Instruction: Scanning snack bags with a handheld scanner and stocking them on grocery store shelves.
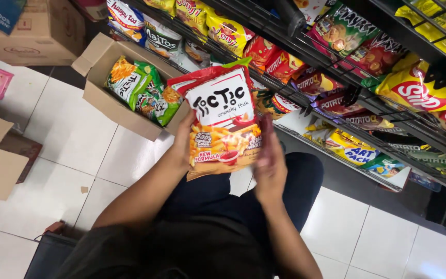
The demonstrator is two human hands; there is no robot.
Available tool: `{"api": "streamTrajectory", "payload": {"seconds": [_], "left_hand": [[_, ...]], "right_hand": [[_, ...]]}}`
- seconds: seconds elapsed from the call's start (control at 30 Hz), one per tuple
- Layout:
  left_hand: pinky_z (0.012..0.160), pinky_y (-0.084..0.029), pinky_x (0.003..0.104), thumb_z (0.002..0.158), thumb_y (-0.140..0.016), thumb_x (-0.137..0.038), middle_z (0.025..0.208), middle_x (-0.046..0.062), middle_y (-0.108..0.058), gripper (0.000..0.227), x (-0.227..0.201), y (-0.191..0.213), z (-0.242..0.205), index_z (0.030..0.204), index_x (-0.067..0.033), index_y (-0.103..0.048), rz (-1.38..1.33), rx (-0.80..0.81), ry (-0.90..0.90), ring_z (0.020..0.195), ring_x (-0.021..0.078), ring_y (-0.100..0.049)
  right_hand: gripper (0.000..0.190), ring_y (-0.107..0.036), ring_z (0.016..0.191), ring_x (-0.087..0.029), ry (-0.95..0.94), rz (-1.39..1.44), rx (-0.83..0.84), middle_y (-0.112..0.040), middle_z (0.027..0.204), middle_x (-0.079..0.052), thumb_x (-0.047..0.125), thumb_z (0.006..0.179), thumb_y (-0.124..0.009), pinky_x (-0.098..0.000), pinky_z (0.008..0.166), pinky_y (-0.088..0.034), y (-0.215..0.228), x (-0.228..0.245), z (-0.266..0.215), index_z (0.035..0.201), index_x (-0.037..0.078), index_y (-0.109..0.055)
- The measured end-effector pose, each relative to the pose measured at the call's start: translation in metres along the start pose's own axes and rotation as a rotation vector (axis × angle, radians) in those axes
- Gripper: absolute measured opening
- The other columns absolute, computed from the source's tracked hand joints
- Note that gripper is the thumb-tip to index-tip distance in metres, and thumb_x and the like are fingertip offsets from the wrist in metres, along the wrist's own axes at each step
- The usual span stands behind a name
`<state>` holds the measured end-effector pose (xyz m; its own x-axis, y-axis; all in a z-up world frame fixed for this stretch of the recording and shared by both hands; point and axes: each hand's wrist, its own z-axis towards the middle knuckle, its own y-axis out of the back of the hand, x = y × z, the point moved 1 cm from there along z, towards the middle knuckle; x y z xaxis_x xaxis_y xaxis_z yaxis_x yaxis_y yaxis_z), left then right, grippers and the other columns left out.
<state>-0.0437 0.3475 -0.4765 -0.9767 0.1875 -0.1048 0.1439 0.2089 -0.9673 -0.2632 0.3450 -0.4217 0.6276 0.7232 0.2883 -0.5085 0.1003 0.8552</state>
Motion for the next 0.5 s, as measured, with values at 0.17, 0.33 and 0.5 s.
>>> {"api": "streamTrajectory", "payload": {"seconds": [0.17, 0.33, 0.5], "left_hand": [[0.105, -0.052, 0.050, 0.089, -0.047, -0.073, 0.144, 0.016, -0.058, 0.089, 0.007, -0.009, 0.006, 0.149, -0.0081, -0.044, 0.203, -0.100, -0.174, 0.126, 0.0331, -0.062], [0.113, -0.049, 0.041, 0.094, -0.067, -0.054, 0.149, 0.014, -0.056, 0.083, 0.007, 0.025, 0.018, 0.155, -0.0035, -0.041, 0.560, 0.082, -0.520, 0.134, 0.0252, -0.058], [0.106, -0.050, 0.038, 0.093, -0.078, -0.024, 0.141, 0.018, -0.058, 0.072, -0.011, -0.007, 0.007, 0.150, 0.0023, -0.043, 0.766, -0.112, -0.362, 0.125, 0.0248, -0.060]], "right_hand": [[0.078, -0.054, 0.137, -0.031, -0.929, 1.898, -0.235, -0.050, 0.153, -0.015, 0.060, 0.101, -0.043, -0.0493, 0.113, -0.046, -0.024, -0.015, -0.017, 0.157, 0.007, -0.032], [0.063, -0.064, 0.125, -0.030, -0.960, 1.885, -0.227, -0.060, 0.140, -0.015, 0.033, 0.097, -0.059, -0.0476, 0.103, -0.055, -0.022, -0.014, -0.021, 0.149, 0.005, -0.040], [0.049, -0.068, 0.109, -0.033, -1.001, 1.684, -0.175, -0.067, 0.126, -0.022, 0.005, 0.096, -0.072, -0.0460, 0.093, -0.055, -0.016, -0.019, -0.023, 0.139, -0.009, -0.051]]}}
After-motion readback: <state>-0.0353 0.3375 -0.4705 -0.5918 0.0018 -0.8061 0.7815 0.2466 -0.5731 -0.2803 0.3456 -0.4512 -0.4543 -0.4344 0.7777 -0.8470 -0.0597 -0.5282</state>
